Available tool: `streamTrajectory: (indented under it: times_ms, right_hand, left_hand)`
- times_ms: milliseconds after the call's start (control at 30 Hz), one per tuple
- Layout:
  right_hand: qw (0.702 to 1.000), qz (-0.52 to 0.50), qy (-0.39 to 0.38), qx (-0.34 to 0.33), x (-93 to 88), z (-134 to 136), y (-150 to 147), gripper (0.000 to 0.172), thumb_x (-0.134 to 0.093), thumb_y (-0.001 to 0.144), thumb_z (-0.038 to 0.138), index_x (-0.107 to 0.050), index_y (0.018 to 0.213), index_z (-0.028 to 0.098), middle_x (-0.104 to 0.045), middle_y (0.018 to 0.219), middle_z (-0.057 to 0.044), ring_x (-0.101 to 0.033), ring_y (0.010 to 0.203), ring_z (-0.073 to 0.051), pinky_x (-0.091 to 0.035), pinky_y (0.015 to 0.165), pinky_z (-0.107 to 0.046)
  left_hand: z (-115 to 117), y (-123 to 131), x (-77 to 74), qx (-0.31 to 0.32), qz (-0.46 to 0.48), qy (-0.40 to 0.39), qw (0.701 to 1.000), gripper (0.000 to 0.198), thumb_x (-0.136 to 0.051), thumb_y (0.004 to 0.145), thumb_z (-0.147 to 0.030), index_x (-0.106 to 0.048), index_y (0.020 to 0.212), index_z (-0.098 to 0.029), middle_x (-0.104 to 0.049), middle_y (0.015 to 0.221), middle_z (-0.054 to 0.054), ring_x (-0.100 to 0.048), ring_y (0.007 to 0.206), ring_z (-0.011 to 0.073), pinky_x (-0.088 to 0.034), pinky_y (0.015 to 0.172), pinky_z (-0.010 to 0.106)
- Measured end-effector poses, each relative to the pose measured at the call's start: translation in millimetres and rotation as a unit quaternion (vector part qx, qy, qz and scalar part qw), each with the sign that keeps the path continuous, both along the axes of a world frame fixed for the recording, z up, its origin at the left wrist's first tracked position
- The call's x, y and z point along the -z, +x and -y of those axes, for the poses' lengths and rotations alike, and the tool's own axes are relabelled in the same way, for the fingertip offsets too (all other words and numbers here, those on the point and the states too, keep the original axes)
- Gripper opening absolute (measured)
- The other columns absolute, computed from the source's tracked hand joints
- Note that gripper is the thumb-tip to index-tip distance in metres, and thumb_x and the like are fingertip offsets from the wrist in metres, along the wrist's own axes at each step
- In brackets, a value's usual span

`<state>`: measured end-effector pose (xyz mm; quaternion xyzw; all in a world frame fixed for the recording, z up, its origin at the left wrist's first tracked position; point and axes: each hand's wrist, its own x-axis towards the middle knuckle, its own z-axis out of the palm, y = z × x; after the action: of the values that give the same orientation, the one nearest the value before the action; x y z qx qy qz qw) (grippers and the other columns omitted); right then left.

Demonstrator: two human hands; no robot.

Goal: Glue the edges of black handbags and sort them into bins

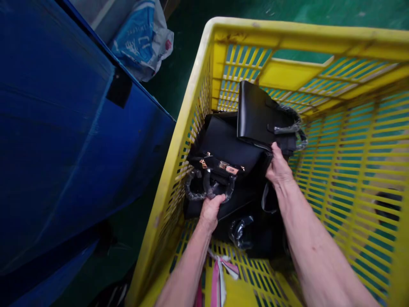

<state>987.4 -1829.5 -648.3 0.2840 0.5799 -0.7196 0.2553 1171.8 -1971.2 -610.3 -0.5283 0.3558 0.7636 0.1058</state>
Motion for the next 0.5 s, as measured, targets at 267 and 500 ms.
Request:
streamTrajectory:
  times_ms: [267,500]
  right_hand:
    - [0.995,0.062,-0.02,0.075,-77.5,-4.2,73.5,0.035,-0.051,0.082,0.049,-0.06,0.099,0.02,-0.068,0.093,-0.005,-0.06,0.102,-0.021,-0.052,0.088,-0.034]
    - [0.997,0.022,0.011,0.069,-220.0,-16.1,131.6,0.024,-0.057,0.08,0.037,-0.065,0.095,0.02,-0.065,0.107,-0.002,-0.054,0.112,-0.017,-0.045,0.099,-0.03]
  left_hand:
    - [16.3,49.8,-102.8,0.101,-0.014,0.005,0.995,0.033,-0.064,0.066,-0.022,-0.067,0.097,-0.012,-0.068,0.098,0.006,-0.061,0.089,0.0205,-0.046,0.084,0.031]
    - [42.2,81.2,-244.9,0.207,0.011,0.021,0.978,0.025,-0.065,0.064,-0.033,-0.069,0.08,-0.014,-0.068,0.084,0.007,-0.06,0.093,0.0272,-0.047,0.086,0.038]
